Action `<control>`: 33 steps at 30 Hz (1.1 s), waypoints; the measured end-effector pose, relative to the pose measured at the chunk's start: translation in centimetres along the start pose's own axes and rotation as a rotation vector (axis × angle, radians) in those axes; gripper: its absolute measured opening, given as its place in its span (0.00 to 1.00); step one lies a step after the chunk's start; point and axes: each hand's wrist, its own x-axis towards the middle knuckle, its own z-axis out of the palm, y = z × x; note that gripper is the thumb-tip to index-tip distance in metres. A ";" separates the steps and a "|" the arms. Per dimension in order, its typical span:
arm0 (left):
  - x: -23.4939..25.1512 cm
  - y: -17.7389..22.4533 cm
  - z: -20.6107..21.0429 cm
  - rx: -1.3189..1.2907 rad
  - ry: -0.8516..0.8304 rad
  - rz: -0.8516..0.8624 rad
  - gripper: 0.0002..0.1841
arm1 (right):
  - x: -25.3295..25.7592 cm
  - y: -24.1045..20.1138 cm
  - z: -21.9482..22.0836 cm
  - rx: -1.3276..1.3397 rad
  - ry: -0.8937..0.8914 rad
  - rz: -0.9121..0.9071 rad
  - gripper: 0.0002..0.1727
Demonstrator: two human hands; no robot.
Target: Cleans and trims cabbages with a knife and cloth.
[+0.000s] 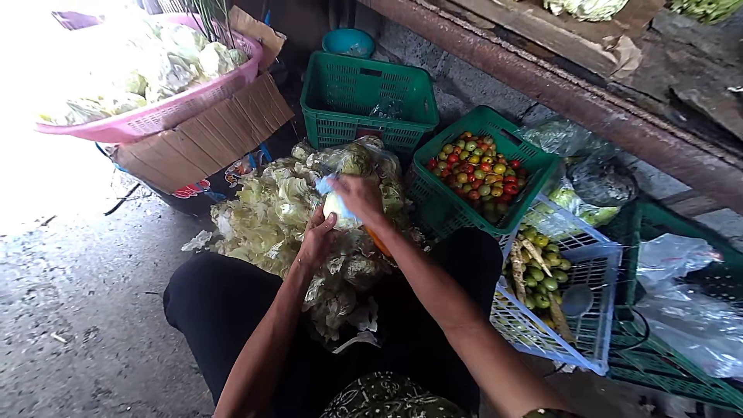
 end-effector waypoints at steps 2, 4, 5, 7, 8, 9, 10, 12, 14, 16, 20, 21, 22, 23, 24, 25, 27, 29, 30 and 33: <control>0.0 0.1 -0.6 -0.094 -0.018 0.019 0.27 | 1.0 0.8 -1.6 0.586 0.184 0.217 0.25; 0.2 0.6 -1.0 -0.213 -0.047 0.056 0.29 | 1.0 1.3 -2.9 1.075 0.384 0.300 0.25; 0.4 0.8 -1.0 -0.262 -0.071 0.076 0.31 | 0.5 1.5 -2.8 1.086 0.449 0.248 0.27; 0.8 0.9 -0.8 -0.269 -0.123 0.101 0.35 | -1.4 1.8 0.1 0.703 0.487 0.032 0.23; 0.7 0.6 -0.9 -0.227 -0.140 0.093 0.38 | -2.3 2.0 1.6 0.512 0.410 -0.069 0.21; 0.2 0.4 -1.2 -0.167 -0.109 0.076 0.40 | -2.7 2.2 2.6 0.378 0.351 -0.107 0.21; -0.2 0.3 -1.3 -0.079 -0.055 0.052 0.39 | -2.6 2.4 3.2 0.323 0.310 -0.063 0.20; -0.2 0.3 -0.5 0.011 0.018 0.000 0.37 | -1.6 3.7 3.7 0.415 0.308 0.093 0.21; 0.0 0.1 -0.3 0.036 0.048 -0.033 0.36 | -1.4 5.2 4.5 0.757 0.389 0.272 0.23; 0.1 -0.2 -0.7 0.057 0.032 -0.015 0.42 | -2.2 7.0 5.4 1.203 0.411 0.409 0.26; 0.1 -1.8 -1.0 0.218 -0.061 0.121 0.50 | -6.1 7.8 5.9 1.541 0.145 0.493 0.38; 0.1 -1.8 -1.0 0.357 -0.096 0.153 0.46 | -6.9 8.0 5.8 1.577 0.068 0.515 0.38; 0.1 -1.5 -1.1 0.503 -0.111 0.183 0.42 | -7.2 8.5 5.8 1.616 0.032 0.543 0.38; 0.2 -1.1 -1.4 0.618 -0.111 0.211 0.39 | -7.2 8.8 5.4 1.629 0.027 0.535 0.36; 0.4 -0.8 -1.7 0.678 -0.092 0.225 0.39 | -6.9 8.6 4.3 1.621 0.042 0.517 0.34; 0.5 -0.8 -1.9 0.663 -0.048 0.218 0.41 | -6.3 7.8 2.4 1.587 0.064 0.496 0.33; 0.9 -0.9 -2.0 0.546 0.072 0.165 0.40 | -4.2 5.4 -3.0 1.535 0.136 0.443 0.34; 1.1 -0.8 -2.3 0.483 0.139 0.119 0.35 | -1.1 2.8 -9.6 1.495 0.251 0.312 0.35; 1.1 -0.9 -2.4 0.470 0.151 0.097 0.34 | 0.2 1.5 -13.1 1.457 0.285 0.190 0.36; 0.9 -0.8 -1.8 0.517 0.140 0.056 0.31 | 1.1 -4.9 -22.8 1.201 0.324 -0.261 0.32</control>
